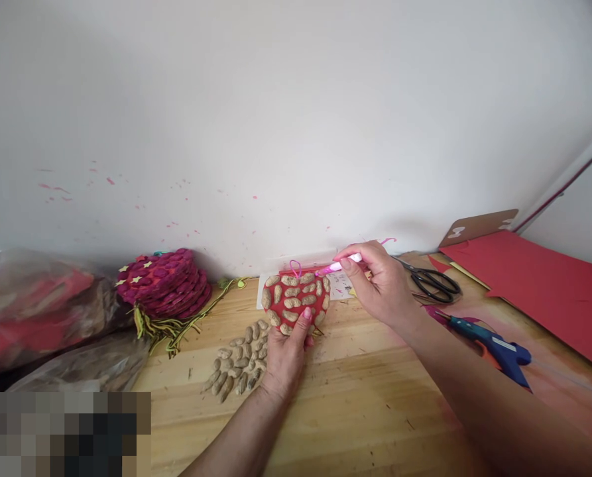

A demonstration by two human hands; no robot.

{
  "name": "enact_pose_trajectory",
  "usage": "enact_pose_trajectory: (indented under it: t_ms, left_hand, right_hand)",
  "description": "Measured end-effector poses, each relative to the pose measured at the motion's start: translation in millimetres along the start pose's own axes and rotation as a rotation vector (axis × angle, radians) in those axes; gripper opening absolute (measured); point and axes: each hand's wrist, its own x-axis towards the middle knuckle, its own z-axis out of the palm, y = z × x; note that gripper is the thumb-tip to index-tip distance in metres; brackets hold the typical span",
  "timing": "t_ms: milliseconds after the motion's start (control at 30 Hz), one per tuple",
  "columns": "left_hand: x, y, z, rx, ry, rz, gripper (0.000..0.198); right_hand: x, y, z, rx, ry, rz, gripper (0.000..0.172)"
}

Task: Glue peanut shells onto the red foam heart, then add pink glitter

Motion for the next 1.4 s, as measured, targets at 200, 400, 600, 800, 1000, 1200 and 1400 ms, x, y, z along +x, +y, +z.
enact_pose_trajectory:
  t_ms: [200,400,600,800,1000,1200,1400]
  left_hand:
    - [0.4,-0.7,-0.7,0.040,-0.014,0.032,0.048]
    - [3.9,-7.3,-4.8,0.085,-0.047,0.068,0.042]
    - [3.4,-7.3,-5.1,0.095,-0.046,0.052,0.042]
    - [5.5,-7.8,-7.2,0.135,-0.058,0.044,0.043]
    - [5.6,-8.2,-7.8,0.149,-0.069,0.045,0.043]
    - [2.5,-4.5,-5.8,0.135,-0.071,0.071,0.043]
    - [4.8,-9.9,-10.6,0.166,-0.085,0.052,0.040]
  right_hand:
    - [0.8,-2.1,-1.3,-0.019,0.015,0.000,0.013]
    - [0.0,-1.0,-1.5,-0.030,0.015,0.035,0.013]
    - [0.9,0.7,-4.0,-0.018,0.023,0.058,0.013]
    - [1.6,-0.9,-4.4,-0.035,0.012,0.050,0.014]
    - [2.2,-1.1,-7.5,-0.018,-0.009,0.059,0.015]
    - [2.5,0.4,-6.1,-0.044,-0.017,0.068,0.014]
    - [2.5,0.6,-7.1,-0.032,-0.022,0.051,0.014]
